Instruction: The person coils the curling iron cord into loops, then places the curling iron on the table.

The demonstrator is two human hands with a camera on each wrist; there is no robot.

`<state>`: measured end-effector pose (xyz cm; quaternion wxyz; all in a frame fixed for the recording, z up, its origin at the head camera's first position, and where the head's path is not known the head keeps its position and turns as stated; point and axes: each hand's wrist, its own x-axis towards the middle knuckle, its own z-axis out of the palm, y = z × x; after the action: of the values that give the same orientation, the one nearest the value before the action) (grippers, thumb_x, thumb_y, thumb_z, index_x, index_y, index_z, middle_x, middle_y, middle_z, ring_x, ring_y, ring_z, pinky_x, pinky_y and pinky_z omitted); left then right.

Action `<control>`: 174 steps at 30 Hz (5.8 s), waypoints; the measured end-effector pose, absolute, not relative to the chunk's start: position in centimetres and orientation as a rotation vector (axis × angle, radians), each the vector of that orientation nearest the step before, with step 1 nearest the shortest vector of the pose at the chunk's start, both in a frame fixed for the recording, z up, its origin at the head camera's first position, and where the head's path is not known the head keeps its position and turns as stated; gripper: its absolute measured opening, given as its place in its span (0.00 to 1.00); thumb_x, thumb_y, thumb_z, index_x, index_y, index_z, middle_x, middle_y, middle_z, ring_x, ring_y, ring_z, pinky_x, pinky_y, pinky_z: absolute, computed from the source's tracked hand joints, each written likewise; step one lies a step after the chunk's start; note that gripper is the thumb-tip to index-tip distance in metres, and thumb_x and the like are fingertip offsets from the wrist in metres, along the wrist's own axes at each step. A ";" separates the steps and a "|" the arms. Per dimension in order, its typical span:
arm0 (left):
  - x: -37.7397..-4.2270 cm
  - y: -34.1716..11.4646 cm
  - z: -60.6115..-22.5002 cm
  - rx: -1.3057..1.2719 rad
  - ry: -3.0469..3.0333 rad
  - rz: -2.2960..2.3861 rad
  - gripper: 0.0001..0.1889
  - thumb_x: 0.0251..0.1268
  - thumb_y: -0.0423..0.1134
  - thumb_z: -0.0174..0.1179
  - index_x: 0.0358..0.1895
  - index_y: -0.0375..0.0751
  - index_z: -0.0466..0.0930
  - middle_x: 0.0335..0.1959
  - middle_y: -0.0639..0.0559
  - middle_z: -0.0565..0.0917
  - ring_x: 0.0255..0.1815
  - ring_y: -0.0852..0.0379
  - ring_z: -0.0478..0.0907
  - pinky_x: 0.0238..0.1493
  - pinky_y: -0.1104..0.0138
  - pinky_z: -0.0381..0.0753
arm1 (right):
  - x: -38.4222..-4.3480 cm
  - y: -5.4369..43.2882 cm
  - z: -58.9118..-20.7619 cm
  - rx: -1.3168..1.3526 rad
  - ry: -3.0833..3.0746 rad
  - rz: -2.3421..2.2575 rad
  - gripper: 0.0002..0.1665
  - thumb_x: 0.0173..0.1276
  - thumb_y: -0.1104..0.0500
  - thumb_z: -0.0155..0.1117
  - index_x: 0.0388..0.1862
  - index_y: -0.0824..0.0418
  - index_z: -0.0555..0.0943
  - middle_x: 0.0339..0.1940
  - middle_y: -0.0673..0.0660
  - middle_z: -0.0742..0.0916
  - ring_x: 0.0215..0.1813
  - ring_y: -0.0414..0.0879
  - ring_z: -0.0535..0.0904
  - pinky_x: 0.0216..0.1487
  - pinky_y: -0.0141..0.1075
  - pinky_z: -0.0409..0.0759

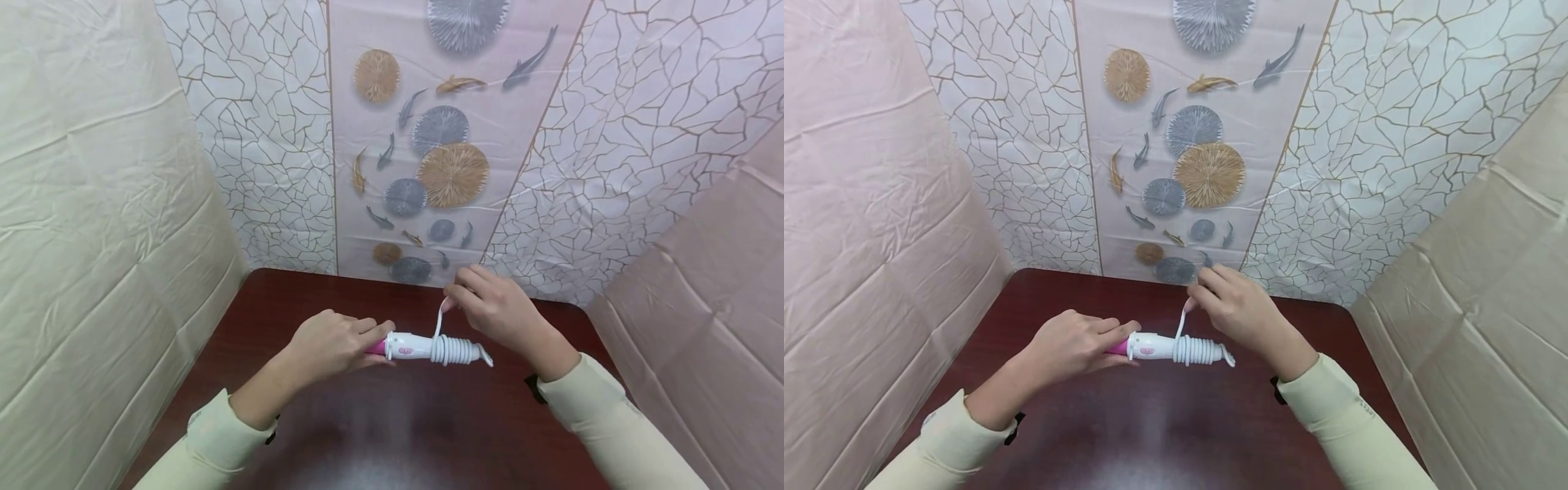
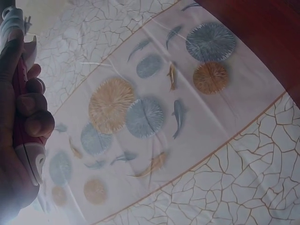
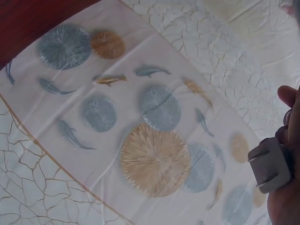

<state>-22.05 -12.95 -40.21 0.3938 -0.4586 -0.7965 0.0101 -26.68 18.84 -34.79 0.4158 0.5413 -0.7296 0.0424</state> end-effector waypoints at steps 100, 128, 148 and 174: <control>-21.8 -11.8 -41.2 -1.125 -2.149 -0.034 0.27 0.66 0.67 0.74 0.55 0.50 0.88 0.27 0.62 0.84 0.15 0.62 0.68 0.17 0.68 0.72 | -21.9 16.9 -35.4 1.408 -1.854 0.093 0.08 0.75 0.59 0.76 0.40 0.62 0.86 0.35 0.53 0.85 0.37 0.48 0.79 0.38 0.36 0.83; -21.0 -10.9 -42.1 -1.162 -1.973 -0.009 0.28 0.68 0.68 0.73 0.58 0.52 0.88 0.30 0.62 0.83 0.21 0.63 0.79 0.17 0.69 0.72 | -27.4 19.1 -38.7 1.548 -2.686 1.399 0.10 0.79 0.63 0.71 0.53 0.55 0.95 0.46 0.54 0.95 0.47 0.41 0.87 0.49 0.35 0.84; -19.9 -9.9 -44.5 -1.105 -2.225 -0.050 0.24 0.80 0.59 0.64 0.67 0.48 0.83 0.43 0.57 0.83 0.42 0.57 0.83 0.41 0.65 0.82 | -27.0 19.6 -40.0 1.145 -3.079 1.548 0.13 0.83 0.53 0.68 0.52 0.56 0.94 0.44 0.56 0.95 0.39 0.44 0.88 0.41 0.34 0.86; -21.4 -7.8 -58.1 -0.904 -2.825 -0.485 0.61 0.67 0.52 0.78 0.93 0.68 0.41 0.58 0.52 0.85 0.52 0.50 0.75 0.47 0.56 0.74 | -26.5 19.6 -54.6 1.296 -2.779 0.873 0.15 0.74 0.53 0.78 0.52 0.61 0.93 0.42 0.50 0.93 0.41 0.32 0.83 0.45 0.31 0.84</control>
<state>-21.45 -7.83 -58.14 0.0680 -0.3002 -0.9377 -0.1611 -26.47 19.56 -54.58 -0.0235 0.4064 -0.8714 0.2737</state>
